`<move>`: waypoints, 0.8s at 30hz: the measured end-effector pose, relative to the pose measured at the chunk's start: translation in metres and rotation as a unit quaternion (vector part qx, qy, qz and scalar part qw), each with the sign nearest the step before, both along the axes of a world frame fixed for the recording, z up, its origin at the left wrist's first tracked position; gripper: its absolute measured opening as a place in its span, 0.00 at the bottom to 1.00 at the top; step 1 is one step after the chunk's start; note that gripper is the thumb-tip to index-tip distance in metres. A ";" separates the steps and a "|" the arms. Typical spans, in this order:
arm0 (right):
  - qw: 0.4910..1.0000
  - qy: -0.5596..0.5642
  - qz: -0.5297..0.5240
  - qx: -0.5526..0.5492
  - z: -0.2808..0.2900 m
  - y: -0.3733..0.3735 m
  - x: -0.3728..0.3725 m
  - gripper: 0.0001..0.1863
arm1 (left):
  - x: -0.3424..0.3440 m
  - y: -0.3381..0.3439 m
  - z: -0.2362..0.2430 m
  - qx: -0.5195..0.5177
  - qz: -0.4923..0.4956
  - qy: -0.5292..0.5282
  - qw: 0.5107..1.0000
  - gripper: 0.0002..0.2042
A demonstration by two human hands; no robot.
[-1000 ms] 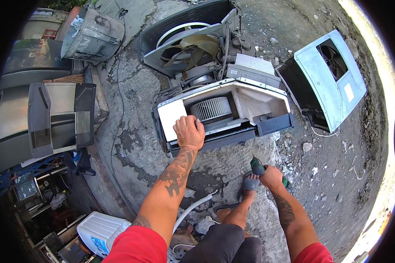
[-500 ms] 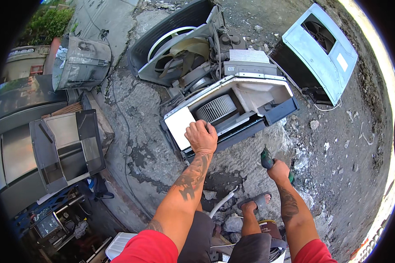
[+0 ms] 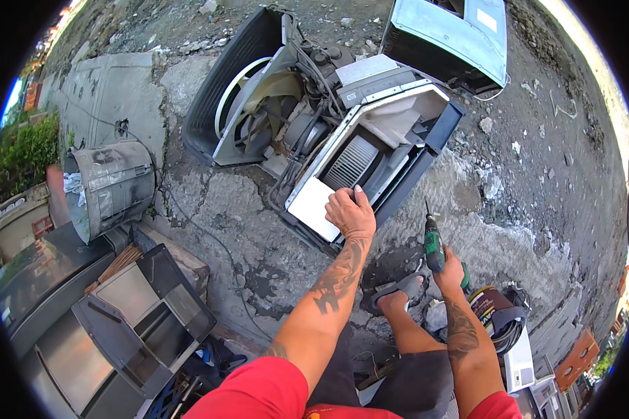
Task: Disassembling an air conditioning unit using a cordless drill to remove screws and inspect internal components.
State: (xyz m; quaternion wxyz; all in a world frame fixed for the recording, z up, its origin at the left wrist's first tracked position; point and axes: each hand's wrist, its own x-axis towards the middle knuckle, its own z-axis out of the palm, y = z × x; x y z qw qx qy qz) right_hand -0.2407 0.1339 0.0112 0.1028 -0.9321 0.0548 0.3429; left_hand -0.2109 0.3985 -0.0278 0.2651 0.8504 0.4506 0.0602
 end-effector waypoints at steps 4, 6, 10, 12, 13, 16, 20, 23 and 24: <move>0.995 -0.019 -0.098 0.031 0.003 0.015 -0.078 0.25 | -0.012 0.038 0.007 -0.212 -0.037 -0.091 0.972 0.18; 0.948 -0.068 -0.252 0.184 0.007 0.023 -0.120 0.21 | -0.027 0.069 0.016 -0.294 -0.090 -0.142 0.941 0.19; 0.794 0.052 -0.520 0.311 0.026 0.034 -0.191 0.13 | -0.075 0.111 0.060 -0.536 -0.038 -0.008 0.843 0.15; 0.732 0.025 -0.584 0.350 0.057 0.056 -0.207 0.10 | -0.105 0.124 0.078 -0.587 -0.038 0.067 0.806 0.12; 0.678 0.038 -0.630 0.376 0.067 0.059 -0.219 0.10 | -0.115 0.121 0.080 -0.583 -0.052 0.075 0.807 0.12; 0.561 0.049 -0.717 0.411 0.101 0.079 -0.267 0.08 | -0.158 0.110 0.085 -0.626 -0.099 0.185 0.751 0.10; 0.370 0.094 -0.764 0.520 0.109 0.111 -0.331 0.18 | -0.185 0.073 0.072 -0.644 -0.125 0.226 0.720 0.11; 0.265 0.089 -0.755 0.593 0.123 0.149 -0.361 0.16 | -0.195 0.058 0.066 -0.622 -0.159 0.201 0.740 0.11; 0.255 0.088 -0.757 0.596 0.127 0.165 -0.366 0.16 | -0.194 0.060 0.065 -0.613 -0.174 0.172 0.751 0.11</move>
